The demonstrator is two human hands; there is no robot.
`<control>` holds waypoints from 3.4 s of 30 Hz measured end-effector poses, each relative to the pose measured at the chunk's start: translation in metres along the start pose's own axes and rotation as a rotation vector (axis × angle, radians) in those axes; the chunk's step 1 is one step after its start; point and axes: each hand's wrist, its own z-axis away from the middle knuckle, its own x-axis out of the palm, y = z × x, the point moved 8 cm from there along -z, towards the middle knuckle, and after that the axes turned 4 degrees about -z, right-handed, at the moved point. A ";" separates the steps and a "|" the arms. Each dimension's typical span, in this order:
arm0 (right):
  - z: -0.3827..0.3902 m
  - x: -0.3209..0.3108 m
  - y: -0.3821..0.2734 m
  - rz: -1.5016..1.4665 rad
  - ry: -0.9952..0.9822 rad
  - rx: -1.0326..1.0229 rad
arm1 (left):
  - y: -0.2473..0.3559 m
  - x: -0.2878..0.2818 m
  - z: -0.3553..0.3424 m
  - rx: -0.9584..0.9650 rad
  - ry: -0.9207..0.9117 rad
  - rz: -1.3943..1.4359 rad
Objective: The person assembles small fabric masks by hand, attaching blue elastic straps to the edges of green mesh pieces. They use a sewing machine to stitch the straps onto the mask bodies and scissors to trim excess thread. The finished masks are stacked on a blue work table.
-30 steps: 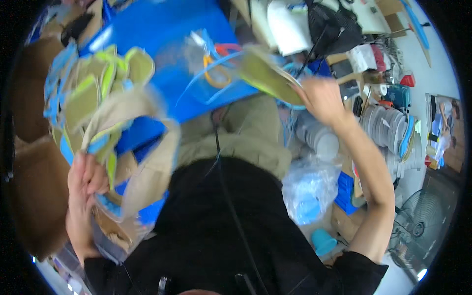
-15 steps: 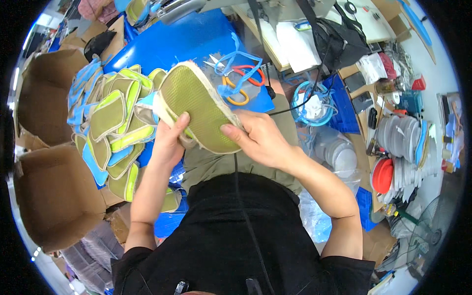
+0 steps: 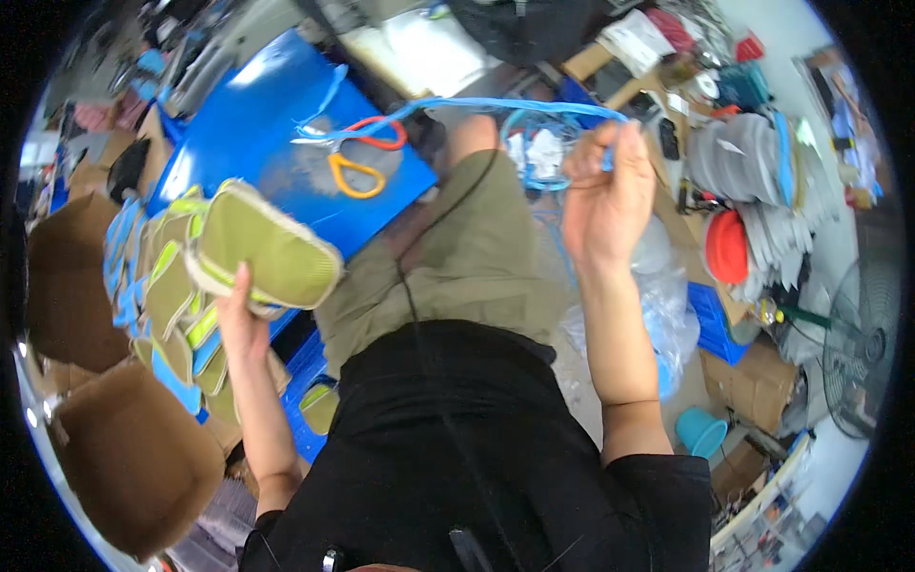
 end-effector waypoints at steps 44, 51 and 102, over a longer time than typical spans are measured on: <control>-0.038 -0.026 0.087 0.954 -0.141 -0.055 | 0.143 0.081 -0.130 0.729 0.121 -0.166; -0.074 0.227 0.098 1.075 -0.747 -0.444 | 0.157 0.079 -0.144 0.778 0.135 0.075; 0.029 0.297 0.210 0.347 -0.481 0.657 | 0.161 0.095 -0.190 0.542 -0.233 0.500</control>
